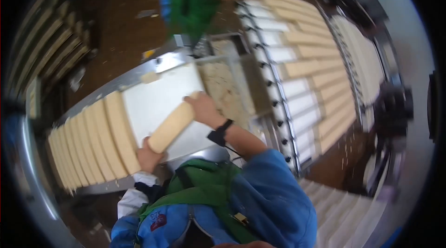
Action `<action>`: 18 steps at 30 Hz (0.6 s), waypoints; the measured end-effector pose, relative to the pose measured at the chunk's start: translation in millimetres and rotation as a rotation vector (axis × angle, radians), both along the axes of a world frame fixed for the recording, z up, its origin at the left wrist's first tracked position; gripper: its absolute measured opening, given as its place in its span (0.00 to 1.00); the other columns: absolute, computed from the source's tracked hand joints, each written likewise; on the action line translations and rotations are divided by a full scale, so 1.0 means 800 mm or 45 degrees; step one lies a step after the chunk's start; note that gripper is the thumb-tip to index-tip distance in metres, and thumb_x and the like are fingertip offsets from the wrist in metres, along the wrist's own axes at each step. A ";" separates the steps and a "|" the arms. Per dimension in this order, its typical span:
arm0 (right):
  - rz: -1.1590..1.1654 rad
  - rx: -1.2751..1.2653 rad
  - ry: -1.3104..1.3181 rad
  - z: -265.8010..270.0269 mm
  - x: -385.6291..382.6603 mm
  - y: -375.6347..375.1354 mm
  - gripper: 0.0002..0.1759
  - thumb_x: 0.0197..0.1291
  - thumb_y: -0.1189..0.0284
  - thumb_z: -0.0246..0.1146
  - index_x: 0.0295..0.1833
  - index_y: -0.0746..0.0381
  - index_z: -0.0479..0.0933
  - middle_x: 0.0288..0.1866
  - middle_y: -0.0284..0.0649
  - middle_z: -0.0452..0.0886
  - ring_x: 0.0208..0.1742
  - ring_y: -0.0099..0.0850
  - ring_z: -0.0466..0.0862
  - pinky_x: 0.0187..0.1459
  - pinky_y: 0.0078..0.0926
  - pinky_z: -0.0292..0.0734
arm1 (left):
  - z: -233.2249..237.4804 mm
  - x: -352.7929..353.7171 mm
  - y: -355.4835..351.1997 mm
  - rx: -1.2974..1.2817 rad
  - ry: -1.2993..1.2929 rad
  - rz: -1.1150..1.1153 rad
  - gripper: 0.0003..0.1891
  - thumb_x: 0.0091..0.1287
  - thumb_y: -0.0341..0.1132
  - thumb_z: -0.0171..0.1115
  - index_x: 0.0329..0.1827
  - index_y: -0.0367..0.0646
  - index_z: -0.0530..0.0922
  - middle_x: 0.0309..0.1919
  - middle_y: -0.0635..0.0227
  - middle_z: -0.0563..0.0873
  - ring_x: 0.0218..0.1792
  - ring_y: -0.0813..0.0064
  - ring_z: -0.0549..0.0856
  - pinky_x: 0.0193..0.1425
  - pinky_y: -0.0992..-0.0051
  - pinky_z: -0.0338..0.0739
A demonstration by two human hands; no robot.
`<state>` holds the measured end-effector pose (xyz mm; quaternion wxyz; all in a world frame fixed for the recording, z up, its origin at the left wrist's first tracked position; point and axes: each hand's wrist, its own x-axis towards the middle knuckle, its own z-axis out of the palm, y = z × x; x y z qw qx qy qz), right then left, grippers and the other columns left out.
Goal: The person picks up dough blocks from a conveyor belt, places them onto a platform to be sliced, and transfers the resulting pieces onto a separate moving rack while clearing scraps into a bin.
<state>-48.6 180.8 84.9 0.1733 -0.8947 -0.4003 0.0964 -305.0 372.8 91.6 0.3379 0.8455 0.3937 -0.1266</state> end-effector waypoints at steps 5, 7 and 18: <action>-0.404 0.109 -0.247 0.061 0.000 -0.135 0.28 0.55 0.71 0.67 0.63 0.43 0.82 0.48 0.50 0.76 0.47 0.51 0.80 0.45 0.48 0.76 | 0.014 0.072 -0.066 0.061 -0.278 -0.235 0.43 0.44 0.40 0.82 0.68 0.49 0.72 0.51 0.50 0.86 0.52 0.45 0.84 0.59 0.52 0.81; -0.511 0.136 -0.289 0.106 0.026 -0.218 0.28 0.54 0.71 0.67 0.63 0.43 0.82 0.49 0.52 0.76 0.48 0.52 0.80 0.46 0.49 0.77 | 0.043 0.123 -0.121 0.048 -0.401 -0.333 0.43 0.44 0.38 0.81 0.68 0.49 0.72 0.52 0.53 0.86 0.52 0.45 0.83 0.59 0.53 0.80; -0.854 0.563 0.803 0.096 0.287 -0.590 0.48 0.51 0.63 0.75 0.79 0.56 0.65 0.57 0.54 0.84 0.61 0.45 0.83 0.59 0.42 0.80 | 0.150 0.356 -0.394 0.165 -0.720 -0.658 0.43 0.48 0.46 0.84 0.68 0.44 0.73 0.49 0.53 0.87 0.47 0.51 0.88 0.55 0.60 0.83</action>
